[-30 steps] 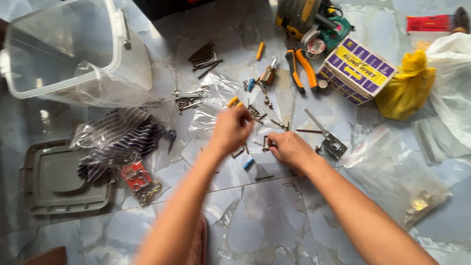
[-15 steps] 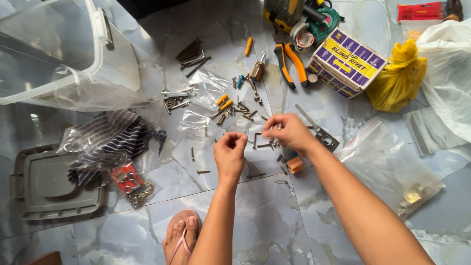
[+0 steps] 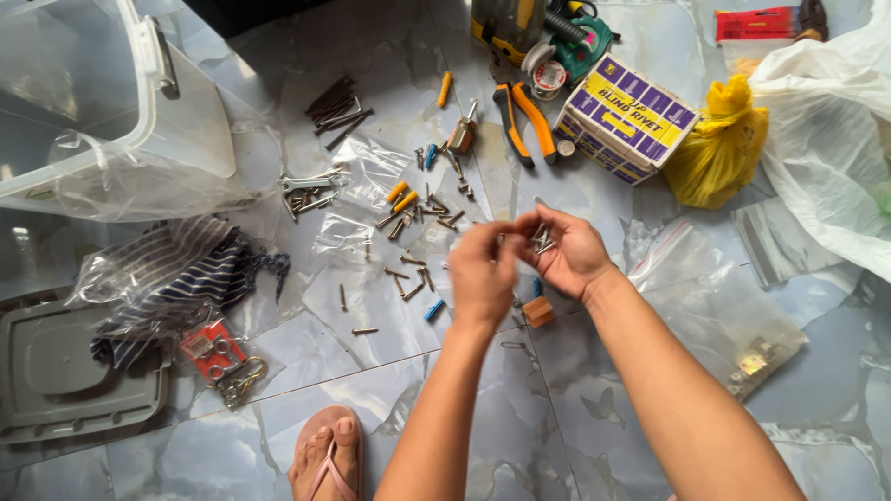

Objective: The person sits on the floor and sorts small metal fasteners, including screws, bolts, and rivets, from a plastic bag into separate piles. They handle the items one by one, occasionally placing them into a red toolbox.

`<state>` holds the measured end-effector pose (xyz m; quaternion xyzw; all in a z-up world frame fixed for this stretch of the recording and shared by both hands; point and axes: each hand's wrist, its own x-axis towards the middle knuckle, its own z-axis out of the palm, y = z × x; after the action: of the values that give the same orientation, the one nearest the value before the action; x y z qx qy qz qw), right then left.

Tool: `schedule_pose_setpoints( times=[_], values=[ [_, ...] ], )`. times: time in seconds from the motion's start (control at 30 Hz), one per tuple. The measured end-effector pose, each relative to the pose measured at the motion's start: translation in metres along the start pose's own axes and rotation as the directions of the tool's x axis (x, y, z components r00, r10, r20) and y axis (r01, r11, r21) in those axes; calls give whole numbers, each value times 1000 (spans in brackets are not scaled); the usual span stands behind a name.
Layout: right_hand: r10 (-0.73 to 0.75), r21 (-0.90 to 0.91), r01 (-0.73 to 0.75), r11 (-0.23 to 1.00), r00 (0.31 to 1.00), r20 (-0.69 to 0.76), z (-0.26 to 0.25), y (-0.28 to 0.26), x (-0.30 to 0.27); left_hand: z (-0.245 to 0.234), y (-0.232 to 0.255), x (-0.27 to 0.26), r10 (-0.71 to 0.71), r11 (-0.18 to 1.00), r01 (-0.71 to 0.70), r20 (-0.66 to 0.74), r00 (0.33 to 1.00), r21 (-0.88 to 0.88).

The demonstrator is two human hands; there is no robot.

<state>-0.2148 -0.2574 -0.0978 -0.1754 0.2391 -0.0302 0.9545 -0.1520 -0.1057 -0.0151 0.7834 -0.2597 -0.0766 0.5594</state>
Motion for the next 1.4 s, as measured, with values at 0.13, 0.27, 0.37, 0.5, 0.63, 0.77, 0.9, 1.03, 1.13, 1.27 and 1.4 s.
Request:
schedule_pose_setpoints(
  times=[0.13,0.27,0.37,0.5,0.63,0.77,0.9,1.03,1.13,1.27,1.4],
  values=[
    [-88,-16,88,996,996,11,-15,-14,-7,-3,-22,-11,-29,937,7,59,998,350],
    [-131,63,127,990,989,69,-15,-38,-25,5,-43,-28,-7,845,-79,159,987,530],
    [-137,56,133,989,988,68,-4,-43,-35,9,-54,-35,25,828,-96,135,991,552],
    [-94,26,93,995,995,43,15,-35,-38,7,-53,-31,18,849,-74,111,994,523],
    [-40,-28,40,999,999,3,26,-24,-38,-11,-36,-17,-102,955,116,-65,993,274],
    [43,80,-51,996,994,103,31,-12,-36,-17,-8,2,-58,997,59,-26,998,40],
    [13,117,-29,993,991,136,35,-9,-29,-15,7,12,23,998,-25,47,999,49],
    [-62,41,60,997,997,54,33,-13,-26,-20,-8,0,-67,966,68,-15,998,249],
    [-70,24,70,997,998,5,29,-16,-31,-17,-28,-20,-93,908,73,29,995,413],
    [-44,24,44,999,999,-3,27,-16,-39,-9,-50,-37,-59,863,17,67,996,506],
    [9,23,-8,1000,1000,-19,30,-12,-32,-18,-60,-28,19,835,-31,27,999,550]
  ],
)
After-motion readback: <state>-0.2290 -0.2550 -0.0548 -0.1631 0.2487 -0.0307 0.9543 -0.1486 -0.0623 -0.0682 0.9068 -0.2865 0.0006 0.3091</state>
